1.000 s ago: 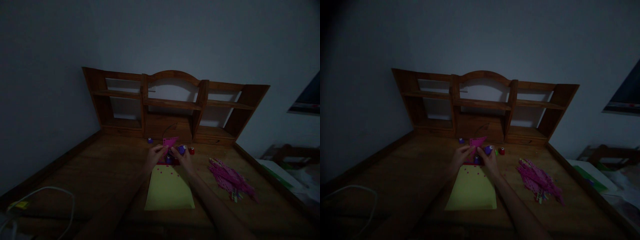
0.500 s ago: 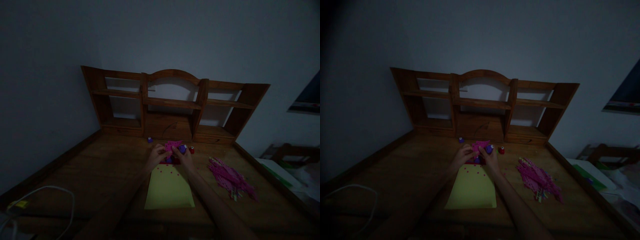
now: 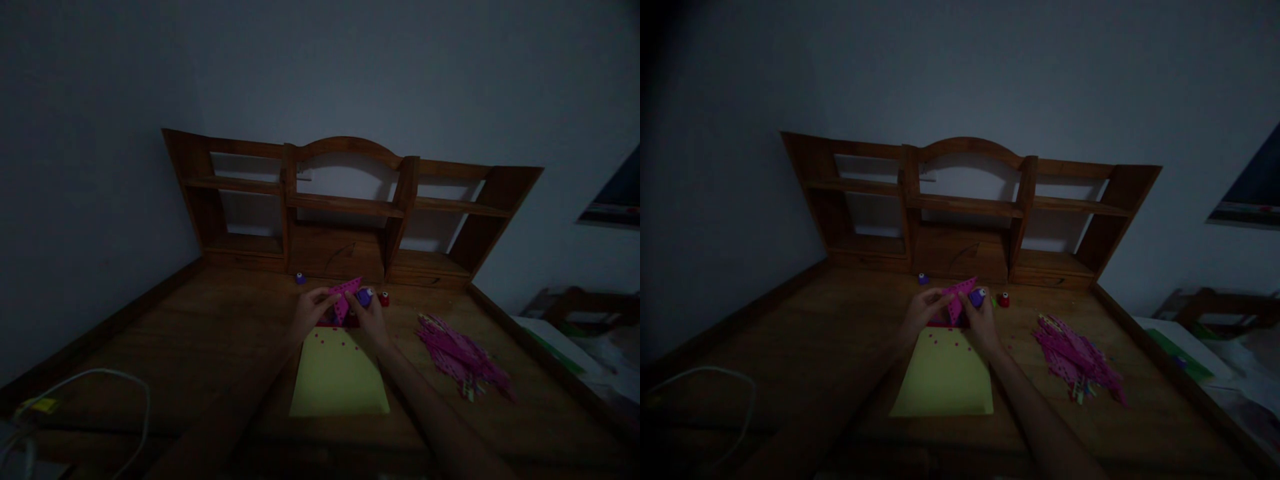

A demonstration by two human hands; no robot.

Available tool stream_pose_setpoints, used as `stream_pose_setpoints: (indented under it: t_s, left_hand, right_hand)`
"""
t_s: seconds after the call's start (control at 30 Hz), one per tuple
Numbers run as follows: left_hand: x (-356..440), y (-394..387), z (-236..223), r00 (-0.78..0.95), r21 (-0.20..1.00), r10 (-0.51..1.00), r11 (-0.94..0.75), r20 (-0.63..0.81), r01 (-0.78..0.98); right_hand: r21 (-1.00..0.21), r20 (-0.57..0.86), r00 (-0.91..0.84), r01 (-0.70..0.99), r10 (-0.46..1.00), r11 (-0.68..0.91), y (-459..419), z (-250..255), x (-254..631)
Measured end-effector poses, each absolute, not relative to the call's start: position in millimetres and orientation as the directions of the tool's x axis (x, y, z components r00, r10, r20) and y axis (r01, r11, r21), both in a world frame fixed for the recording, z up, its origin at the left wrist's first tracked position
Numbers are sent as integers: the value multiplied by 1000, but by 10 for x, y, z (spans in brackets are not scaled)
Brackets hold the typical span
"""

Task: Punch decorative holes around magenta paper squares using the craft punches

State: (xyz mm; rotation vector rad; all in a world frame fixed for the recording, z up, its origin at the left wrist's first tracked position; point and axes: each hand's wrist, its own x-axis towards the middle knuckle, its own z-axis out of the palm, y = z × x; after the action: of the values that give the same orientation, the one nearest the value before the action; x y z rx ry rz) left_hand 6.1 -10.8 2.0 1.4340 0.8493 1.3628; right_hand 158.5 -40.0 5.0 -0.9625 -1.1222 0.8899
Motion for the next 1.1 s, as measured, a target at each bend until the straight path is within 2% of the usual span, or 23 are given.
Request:
stream_pose_setpoints:
  t_s: [0.17,0.4,0.63,0.9,1.1]
  left_hand:
    - [45,-103,25,134,957,951,-265,280,-120]
    - [46,-96,41,66,952,953,-288,295,-102]
    - [12,-66,62,8,925,927,-375,376,-60]
    - [39,-105,52,60,964,966,-245,252,-105]
    - [34,-80,5,88,962,965,-232,246,-146]
  right_hand:
    - [-921,370,174,-63,913,385,-427,79,1580]
    - [-910,407,154,-17,900,414,-451,111,1570]
    - [-908,416,232,44,879,418,-428,94,1571]
    - [-896,440,244,66,864,438,-414,101,1637]
    - [-891,445,247,31,861,452,-409,110,1616]
